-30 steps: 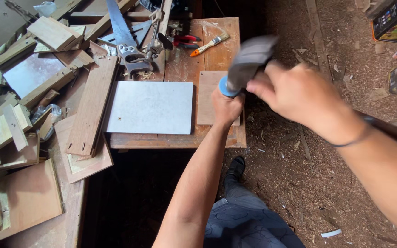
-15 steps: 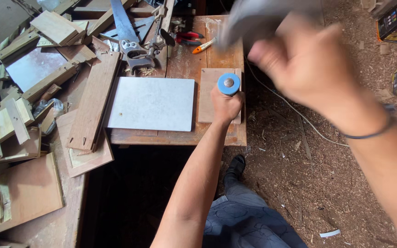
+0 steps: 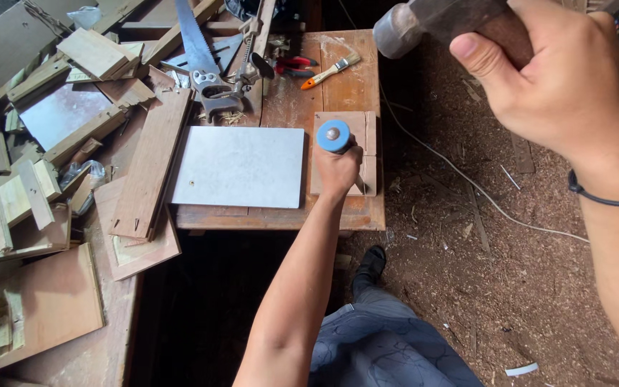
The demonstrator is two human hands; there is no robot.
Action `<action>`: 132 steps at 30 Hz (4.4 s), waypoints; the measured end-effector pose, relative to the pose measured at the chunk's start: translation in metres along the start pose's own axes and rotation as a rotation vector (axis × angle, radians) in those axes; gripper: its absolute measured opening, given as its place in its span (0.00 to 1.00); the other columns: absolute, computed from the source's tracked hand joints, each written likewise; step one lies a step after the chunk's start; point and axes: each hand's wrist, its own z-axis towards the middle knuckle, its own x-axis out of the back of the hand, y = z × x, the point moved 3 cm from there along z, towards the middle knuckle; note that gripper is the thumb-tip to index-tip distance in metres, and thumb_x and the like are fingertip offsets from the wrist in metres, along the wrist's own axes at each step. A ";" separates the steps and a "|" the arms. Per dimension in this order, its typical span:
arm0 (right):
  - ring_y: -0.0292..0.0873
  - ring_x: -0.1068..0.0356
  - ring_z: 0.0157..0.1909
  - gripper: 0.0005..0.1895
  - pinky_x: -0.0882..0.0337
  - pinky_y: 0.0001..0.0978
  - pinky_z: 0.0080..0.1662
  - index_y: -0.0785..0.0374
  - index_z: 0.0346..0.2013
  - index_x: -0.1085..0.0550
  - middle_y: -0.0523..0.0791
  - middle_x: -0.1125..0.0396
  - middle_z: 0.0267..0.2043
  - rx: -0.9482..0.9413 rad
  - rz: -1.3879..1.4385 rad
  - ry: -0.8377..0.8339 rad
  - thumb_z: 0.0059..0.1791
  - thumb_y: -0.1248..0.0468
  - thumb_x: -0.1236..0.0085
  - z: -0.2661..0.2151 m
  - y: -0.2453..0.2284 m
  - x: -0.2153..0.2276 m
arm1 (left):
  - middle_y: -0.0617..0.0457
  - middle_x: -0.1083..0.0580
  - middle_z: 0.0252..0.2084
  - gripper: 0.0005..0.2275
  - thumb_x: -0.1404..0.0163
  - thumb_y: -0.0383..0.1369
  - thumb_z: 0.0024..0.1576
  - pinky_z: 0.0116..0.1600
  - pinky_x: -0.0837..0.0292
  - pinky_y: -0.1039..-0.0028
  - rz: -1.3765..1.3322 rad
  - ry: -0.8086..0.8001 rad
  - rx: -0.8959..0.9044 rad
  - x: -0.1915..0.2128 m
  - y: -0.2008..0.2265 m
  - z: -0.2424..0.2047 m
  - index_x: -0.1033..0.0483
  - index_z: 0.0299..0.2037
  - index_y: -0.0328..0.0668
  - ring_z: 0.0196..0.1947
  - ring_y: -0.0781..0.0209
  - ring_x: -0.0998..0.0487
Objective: The person uses a hand saw to cut a small rectangular piece of wood clamped to a workbench. After cutting, the person uses a hammer and a blue-handled punch to drive a fastener into the wood.
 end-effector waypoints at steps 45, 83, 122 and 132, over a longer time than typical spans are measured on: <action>0.45 0.30 0.27 0.18 0.34 0.34 0.31 0.68 0.42 0.25 0.46 0.34 0.24 0.126 0.075 0.051 0.61 0.53 0.42 -0.017 0.024 -0.009 | 0.54 0.28 0.25 0.04 0.50 0.23 0.50 0.34 0.28 0.72 0.313 -0.187 -0.374 -0.039 0.014 -0.034 0.29 0.27 0.43 0.25 0.63 0.25; 0.40 0.26 0.26 0.23 0.28 0.31 0.29 0.63 0.41 0.23 0.44 0.30 0.23 0.193 -0.054 -0.101 0.57 0.44 0.45 -0.032 0.023 -0.019 | 0.46 0.26 0.28 0.04 0.48 0.23 0.49 0.40 0.25 0.70 0.313 -0.111 -0.251 -0.050 0.022 -0.029 0.27 0.33 0.37 0.29 0.54 0.23; 0.50 0.26 0.29 0.22 0.28 0.42 0.33 0.65 0.31 0.26 0.51 0.29 0.26 0.190 -0.018 0.055 0.52 0.47 0.38 0.000 -0.013 -0.016 | 0.48 0.28 0.25 0.03 0.50 0.22 0.47 0.37 0.28 0.71 0.227 -0.103 -0.252 -0.042 0.012 -0.016 0.29 0.28 0.38 0.26 0.59 0.26; 0.50 0.25 0.30 0.23 0.27 0.40 0.34 0.67 0.36 0.22 0.50 0.27 0.29 0.183 0.080 0.028 0.57 0.48 0.36 -0.001 -0.017 0.004 | 0.46 0.26 0.27 0.03 0.51 0.22 0.49 0.39 0.25 0.71 0.231 -0.130 -0.273 -0.050 0.026 -0.021 0.26 0.31 0.38 0.28 0.56 0.21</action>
